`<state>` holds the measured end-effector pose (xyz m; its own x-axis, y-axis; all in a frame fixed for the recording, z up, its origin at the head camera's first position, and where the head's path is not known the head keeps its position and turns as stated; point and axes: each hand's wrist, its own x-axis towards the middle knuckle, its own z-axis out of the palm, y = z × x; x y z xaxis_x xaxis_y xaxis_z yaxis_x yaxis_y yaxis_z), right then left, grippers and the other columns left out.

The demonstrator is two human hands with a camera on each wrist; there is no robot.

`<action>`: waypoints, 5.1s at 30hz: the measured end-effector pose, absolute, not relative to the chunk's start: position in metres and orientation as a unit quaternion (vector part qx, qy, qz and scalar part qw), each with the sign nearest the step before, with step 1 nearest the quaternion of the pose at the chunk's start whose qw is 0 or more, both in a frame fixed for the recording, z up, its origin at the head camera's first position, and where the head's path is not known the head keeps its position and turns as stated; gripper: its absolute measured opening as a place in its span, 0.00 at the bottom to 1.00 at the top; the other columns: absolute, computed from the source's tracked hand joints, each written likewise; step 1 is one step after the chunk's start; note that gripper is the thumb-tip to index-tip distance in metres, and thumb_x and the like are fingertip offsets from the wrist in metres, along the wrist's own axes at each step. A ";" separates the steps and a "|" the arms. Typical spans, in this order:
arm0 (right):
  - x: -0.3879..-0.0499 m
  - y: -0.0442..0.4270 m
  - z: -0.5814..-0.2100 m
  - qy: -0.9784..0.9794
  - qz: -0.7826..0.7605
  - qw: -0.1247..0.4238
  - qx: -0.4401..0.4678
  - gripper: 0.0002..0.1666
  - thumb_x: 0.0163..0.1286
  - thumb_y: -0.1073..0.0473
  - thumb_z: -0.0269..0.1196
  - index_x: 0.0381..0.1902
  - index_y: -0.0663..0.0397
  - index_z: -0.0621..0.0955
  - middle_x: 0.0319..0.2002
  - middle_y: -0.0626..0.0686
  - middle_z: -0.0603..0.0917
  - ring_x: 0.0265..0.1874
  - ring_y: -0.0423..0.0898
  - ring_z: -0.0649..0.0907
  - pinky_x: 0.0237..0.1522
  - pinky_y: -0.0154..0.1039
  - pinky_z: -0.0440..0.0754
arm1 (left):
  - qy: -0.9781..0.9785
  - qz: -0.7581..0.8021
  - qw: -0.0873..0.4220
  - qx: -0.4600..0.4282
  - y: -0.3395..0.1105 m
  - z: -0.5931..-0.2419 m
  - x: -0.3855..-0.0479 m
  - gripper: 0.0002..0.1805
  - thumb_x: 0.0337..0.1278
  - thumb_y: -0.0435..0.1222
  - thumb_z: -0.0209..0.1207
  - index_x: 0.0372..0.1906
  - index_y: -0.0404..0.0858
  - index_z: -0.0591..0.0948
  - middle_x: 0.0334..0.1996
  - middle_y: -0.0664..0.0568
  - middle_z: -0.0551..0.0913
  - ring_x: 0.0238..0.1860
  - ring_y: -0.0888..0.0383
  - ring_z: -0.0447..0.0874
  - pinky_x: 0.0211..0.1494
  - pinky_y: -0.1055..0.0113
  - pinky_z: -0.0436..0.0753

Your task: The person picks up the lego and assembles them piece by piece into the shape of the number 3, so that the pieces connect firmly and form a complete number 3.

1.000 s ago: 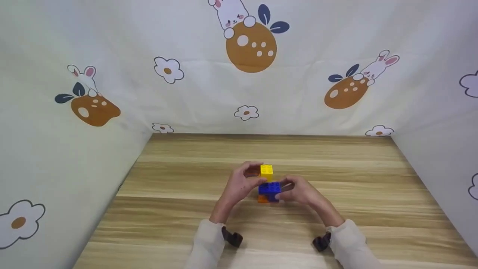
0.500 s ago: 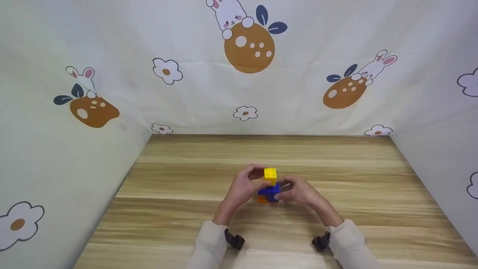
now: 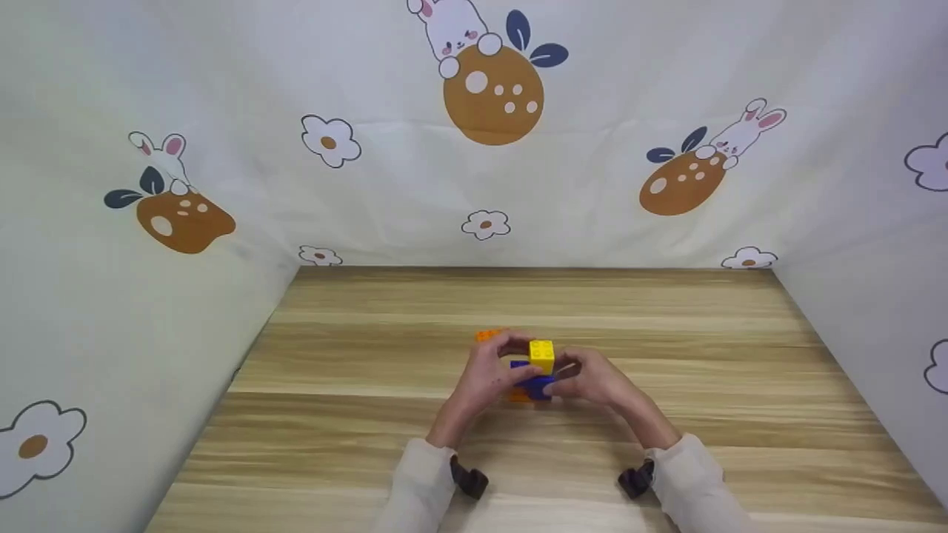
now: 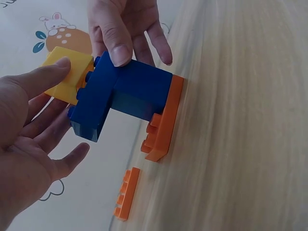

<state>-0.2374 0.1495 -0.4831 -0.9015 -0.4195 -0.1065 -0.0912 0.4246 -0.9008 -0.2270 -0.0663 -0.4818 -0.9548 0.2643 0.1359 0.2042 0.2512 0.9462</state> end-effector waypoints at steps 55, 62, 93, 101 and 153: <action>-0.239 0.148 -0.488 0.828 -0.515 0.150 -0.162 0.24 0.58 0.63 0.74 0.51 0.65 0.81 0.50 0.65 0.84 0.48 0.56 0.86 0.48 0.43 0.86 | 0.786 0.593 0.048 0.166 -0.069 -0.495 -0.230 0.24 0.54 0.48 0.71 0.57 0.51 0.83 0.52 0.58 0.85 0.57 0.59 0.81 0.70 0.55 0.76; -0.239 0.149 -0.486 0.830 -0.513 0.150 -0.160 0.24 0.58 0.64 0.74 0.51 0.65 0.81 0.51 0.64 0.84 0.49 0.56 0.86 0.50 0.45 0.86 | 0.796 0.581 0.044 0.164 -0.069 -0.495 -0.231 0.24 0.53 0.48 0.71 0.57 0.52 0.83 0.52 0.58 0.85 0.57 0.59 0.81 0.70 0.54 0.76; -0.241 0.148 -0.485 0.831 -0.508 0.158 -0.162 0.25 0.59 0.62 0.74 0.53 0.65 0.81 0.50 0.64 0.85 0.47 0.54 0.86 0.49 0.44 0.86 | 0.815 0.556 0.051 0.157 -0.071 -0.493 -0.229 0.25 0.53 0.51 0.70 0.57 0.53 0.81 0.54 0.57 0.84 0.57 0.54 0.81 0.64 0.55 0.81; -0.241 0.146 -0.485 0.828 -0.513 0.162 -0.161 0.26 0.58 0.61 0.74 0.53 0.65 0.81 0.50 0.64 0.85 0.47 0.53 0.86 0.48 0.42 0.86 | 0.805 0.566 0.061 0.164 -0.085 -0.490 -0.233 0.29 0.58 0.52 0.68 0.64 0.51 0.78 0.56 0.55 0.83 0.59 0.54 0.81 0.67 0.53 0.78; -0.238 0.147 -0.485 0.823 -0.527 0.169 -0.130 0.27 0.56 0.63 0.75 0.52 0.67 0.80 0.50 0.65 0.83 0.45 0.49 0.86 0.44 0.41 0.88 | 0.847 0.522 0.061 0.082 -0.139 -0.510 -0.307 0.32 0.51 0.30 0.71 0.65 0.36 0.77 0.65 0.43 0.78 0.63 0.46 0.78 0.68 0.52 0.77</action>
